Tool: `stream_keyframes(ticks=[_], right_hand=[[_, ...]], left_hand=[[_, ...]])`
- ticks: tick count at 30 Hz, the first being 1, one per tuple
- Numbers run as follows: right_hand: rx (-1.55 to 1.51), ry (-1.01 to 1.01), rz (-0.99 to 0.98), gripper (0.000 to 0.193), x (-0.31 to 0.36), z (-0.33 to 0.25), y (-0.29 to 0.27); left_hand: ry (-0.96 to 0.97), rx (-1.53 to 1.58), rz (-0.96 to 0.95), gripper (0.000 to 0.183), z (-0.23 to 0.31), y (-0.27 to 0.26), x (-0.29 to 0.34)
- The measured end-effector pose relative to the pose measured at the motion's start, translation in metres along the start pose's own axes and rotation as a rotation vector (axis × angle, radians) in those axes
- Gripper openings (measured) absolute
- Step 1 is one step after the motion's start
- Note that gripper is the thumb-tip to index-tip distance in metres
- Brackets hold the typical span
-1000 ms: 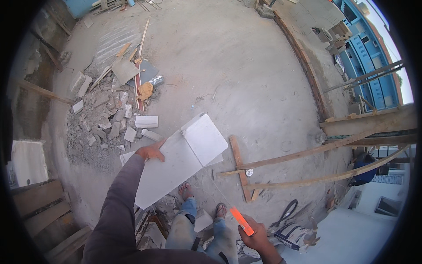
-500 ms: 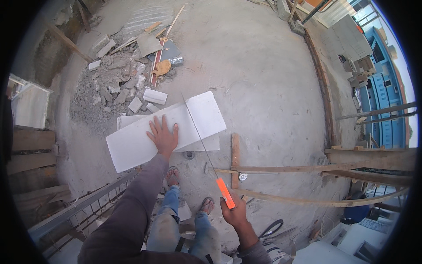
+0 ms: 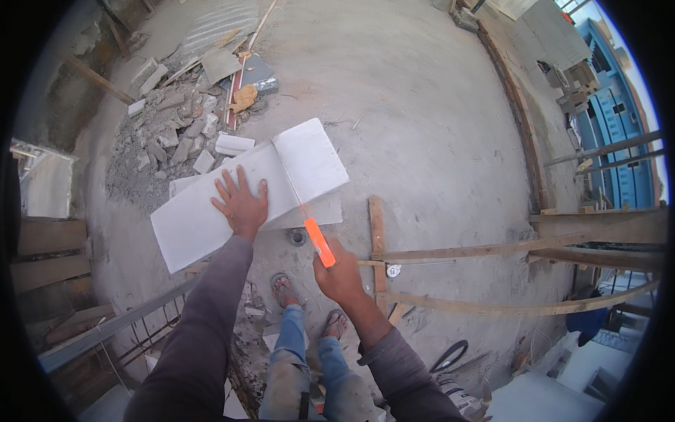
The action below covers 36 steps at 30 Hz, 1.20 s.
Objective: The person applies mortar to white blocks using a trowel, places them on a low wall, and taps them into position. The person also measures and cuts a block with a hand saw.
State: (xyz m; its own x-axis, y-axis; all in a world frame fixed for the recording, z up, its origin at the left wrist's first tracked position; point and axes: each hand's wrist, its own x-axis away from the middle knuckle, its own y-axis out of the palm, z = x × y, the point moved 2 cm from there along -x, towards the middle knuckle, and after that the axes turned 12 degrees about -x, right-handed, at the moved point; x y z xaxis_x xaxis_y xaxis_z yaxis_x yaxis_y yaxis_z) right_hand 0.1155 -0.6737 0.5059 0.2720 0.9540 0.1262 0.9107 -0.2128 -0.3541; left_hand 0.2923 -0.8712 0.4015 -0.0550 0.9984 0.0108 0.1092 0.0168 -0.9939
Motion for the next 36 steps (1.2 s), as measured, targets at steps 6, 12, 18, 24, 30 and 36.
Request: stream_keyframes(ticks=[6,12,18,24,30,36], right_hand=[[0.115,-0.034,-0.042,0.046,0.078,-0.023,-0.032],[-0.023,-0.044,0.034,0.031,-0.042,0.007,0.019],[0.132,0.021,-0.049,0.047,0.114,-0.011,-0.041],[-0.020,-0.070,0.028,0.018,-0.005,0.056,0.009],[0.149,0.073,-0.073,0.044,0.135,0.025,-0.052],[-0.070,-0.031,0.002,0.031,0.003,0.053,0.003]], left_hand=[[0.012,-0.048,-0.014,0.079,-0.001,0.007,-0.002],[0.033,-0.029,-0.048,0.079,0.001,0.003,0.002],[0.035,-0.051,0.015,0.079,-0.004,0.009,0.002],[0.061,-0.024,0.000,0.081,0.000,-0.002,-0.002],[0.060,-0.035,-0.006,0.082,-0.003,-0.005,0.007],[0.088,-0.018,0.024,0.083,0.001,-0.003,-0.008]])
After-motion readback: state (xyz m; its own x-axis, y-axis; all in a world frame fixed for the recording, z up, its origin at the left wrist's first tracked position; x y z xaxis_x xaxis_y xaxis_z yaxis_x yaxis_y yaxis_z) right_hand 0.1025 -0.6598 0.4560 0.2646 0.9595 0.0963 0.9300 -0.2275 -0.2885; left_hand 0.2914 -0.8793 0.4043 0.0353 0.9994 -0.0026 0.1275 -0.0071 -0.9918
